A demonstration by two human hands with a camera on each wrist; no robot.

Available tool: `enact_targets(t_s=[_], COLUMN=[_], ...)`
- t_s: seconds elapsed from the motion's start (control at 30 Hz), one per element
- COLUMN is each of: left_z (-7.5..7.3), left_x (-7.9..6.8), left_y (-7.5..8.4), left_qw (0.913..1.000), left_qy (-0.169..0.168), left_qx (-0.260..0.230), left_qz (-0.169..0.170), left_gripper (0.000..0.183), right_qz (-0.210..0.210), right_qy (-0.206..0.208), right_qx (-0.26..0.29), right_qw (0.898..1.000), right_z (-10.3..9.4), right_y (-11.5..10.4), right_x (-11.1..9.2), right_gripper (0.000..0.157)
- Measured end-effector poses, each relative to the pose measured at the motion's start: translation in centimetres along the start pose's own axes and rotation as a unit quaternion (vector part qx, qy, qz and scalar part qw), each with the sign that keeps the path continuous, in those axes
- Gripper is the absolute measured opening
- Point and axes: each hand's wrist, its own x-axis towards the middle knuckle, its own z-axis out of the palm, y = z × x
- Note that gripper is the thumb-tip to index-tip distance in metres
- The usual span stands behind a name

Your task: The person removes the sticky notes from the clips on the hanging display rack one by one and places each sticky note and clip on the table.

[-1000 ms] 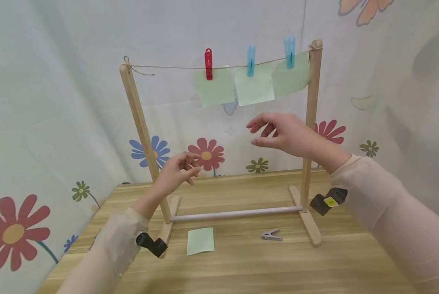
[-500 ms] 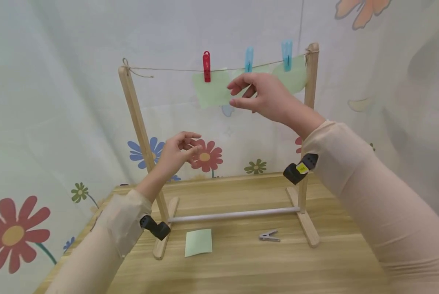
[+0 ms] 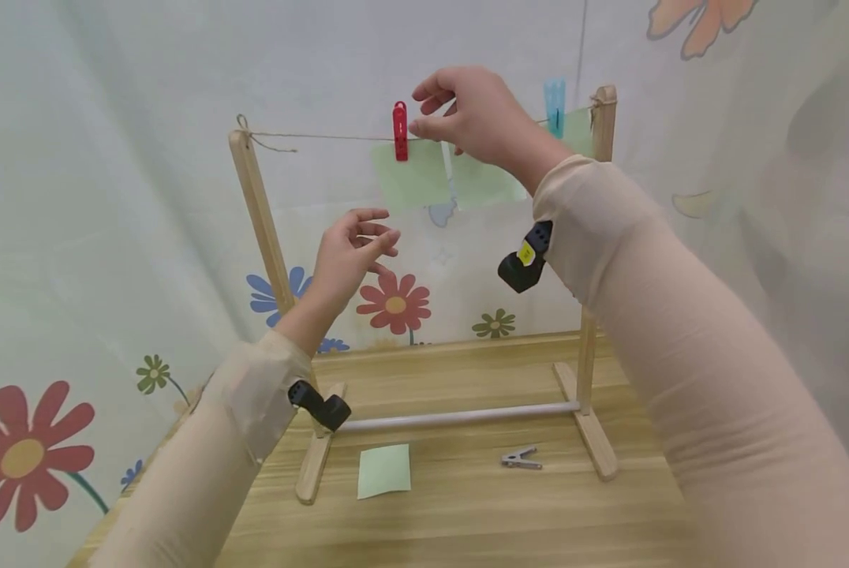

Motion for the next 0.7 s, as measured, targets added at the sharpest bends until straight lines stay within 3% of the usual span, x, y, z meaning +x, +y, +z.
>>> enact_targets(t_s=[0.3, 0.7], left_z=[1.0, 1.8], left_x=[1.0, 1.6], left_y=[1.3, 2.3], left_qw=[0.9992, 0.9968], left_qy=[0.022, 0.050], left_qx=[-0.032, -0.062], left_qz=[-0.004, 0.001], left_gripper=[0.043, 0.029], right_qz=[0.037, 0.046], right_qy=[-0.034, -0.046], right_qx=[0.003, 0.000], right_qw=[0.999, 0.998], right_z=[0.4, 0.8], right_y=[-0.4, -0.3], right_x=[1.8, 2.5], right_gripper=[0.051, 0.046])
